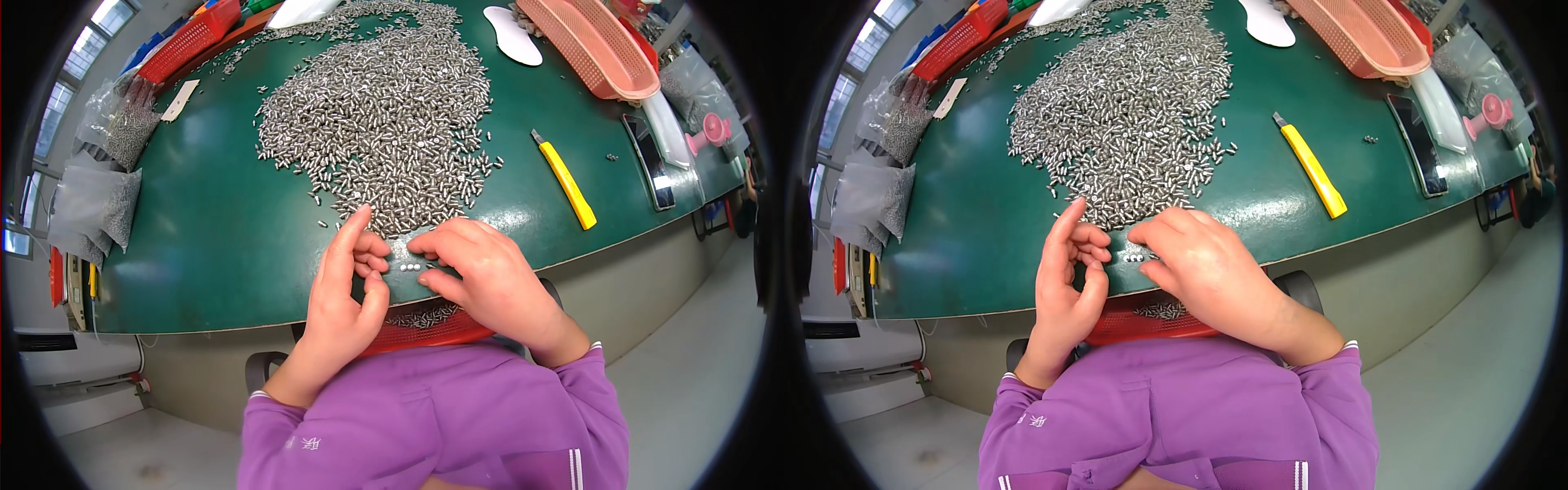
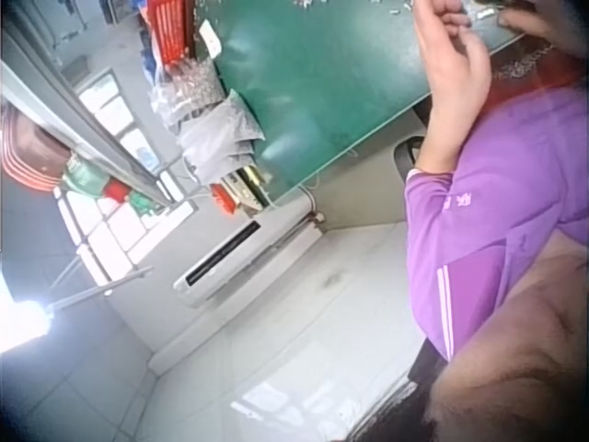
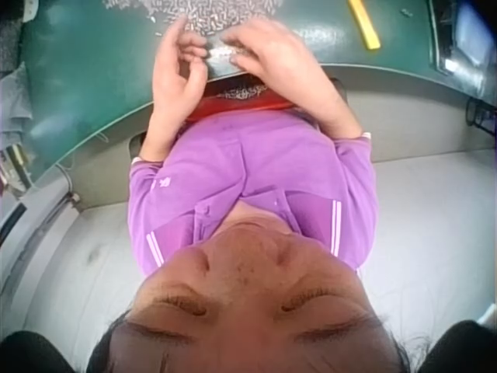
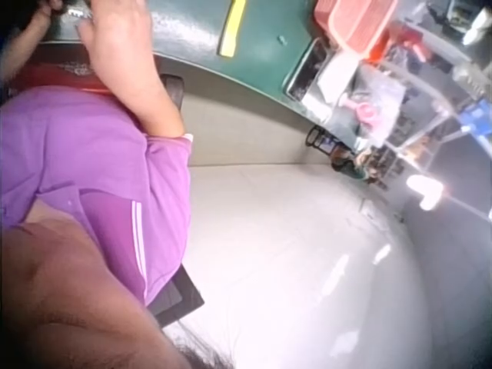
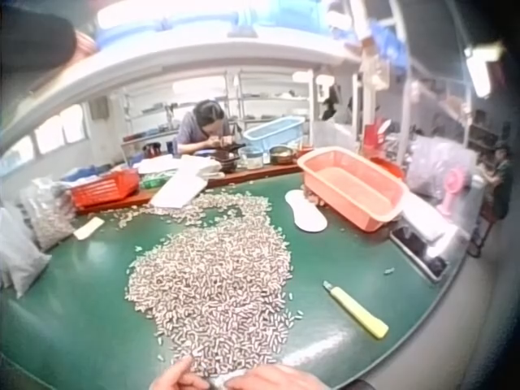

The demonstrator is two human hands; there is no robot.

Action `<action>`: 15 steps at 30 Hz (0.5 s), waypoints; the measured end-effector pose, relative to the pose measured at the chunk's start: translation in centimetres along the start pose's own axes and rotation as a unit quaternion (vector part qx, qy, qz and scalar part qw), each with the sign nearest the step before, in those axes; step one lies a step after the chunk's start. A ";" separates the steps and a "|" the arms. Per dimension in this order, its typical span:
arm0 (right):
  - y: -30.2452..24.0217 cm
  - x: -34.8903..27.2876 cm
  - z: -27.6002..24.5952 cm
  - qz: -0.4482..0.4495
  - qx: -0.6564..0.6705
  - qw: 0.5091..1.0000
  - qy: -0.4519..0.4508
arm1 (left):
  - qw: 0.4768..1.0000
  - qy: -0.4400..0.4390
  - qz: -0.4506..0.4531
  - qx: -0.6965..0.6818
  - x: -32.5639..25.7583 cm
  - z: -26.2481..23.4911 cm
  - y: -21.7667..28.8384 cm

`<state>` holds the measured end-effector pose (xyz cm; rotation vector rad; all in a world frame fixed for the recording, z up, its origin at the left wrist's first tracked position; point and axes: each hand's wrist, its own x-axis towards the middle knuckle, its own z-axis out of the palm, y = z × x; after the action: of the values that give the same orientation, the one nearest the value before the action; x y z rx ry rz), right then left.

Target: Picking and inspecting small metal pins from a pile on a workbench for assembly or quality control.

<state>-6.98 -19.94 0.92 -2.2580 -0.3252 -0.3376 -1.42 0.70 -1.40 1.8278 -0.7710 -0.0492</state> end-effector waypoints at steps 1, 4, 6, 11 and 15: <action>0.0 -0.1 -0.1 0.000 0.000 1.000 0.000 | 1.000 0.001 0.002 0.005 0.0 0.0 0.0; 0.0 -0.4 -0.3 -0.020 -0.006 1.000 -0.009 | 1.000 -0.010 0.017 0.015 0.1 0.0 0.0; -0.3 -0.5 -0.5 0.000 -0.030 0.999 -0.020 | 1.000 -0.011 0.015 0.015 0.2 0.0 0.1; -0.3 -0.5 -0.1 -0.014 -0.042 0.999 -0.005 | 1.000 -0.011 0.019 0.021 0.2 0.2 0.0; -0.5 -0.4 -0.2 0.007 -0.039 0.999 0.012 | 0.999 -0.009 0.027 0.026 0.2 0.3 -0.2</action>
<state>-7.52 -19.80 1.29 -2.3299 -0.2885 -0.3762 -1.32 0.44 -1.60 1.8567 -0.8396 -0.0103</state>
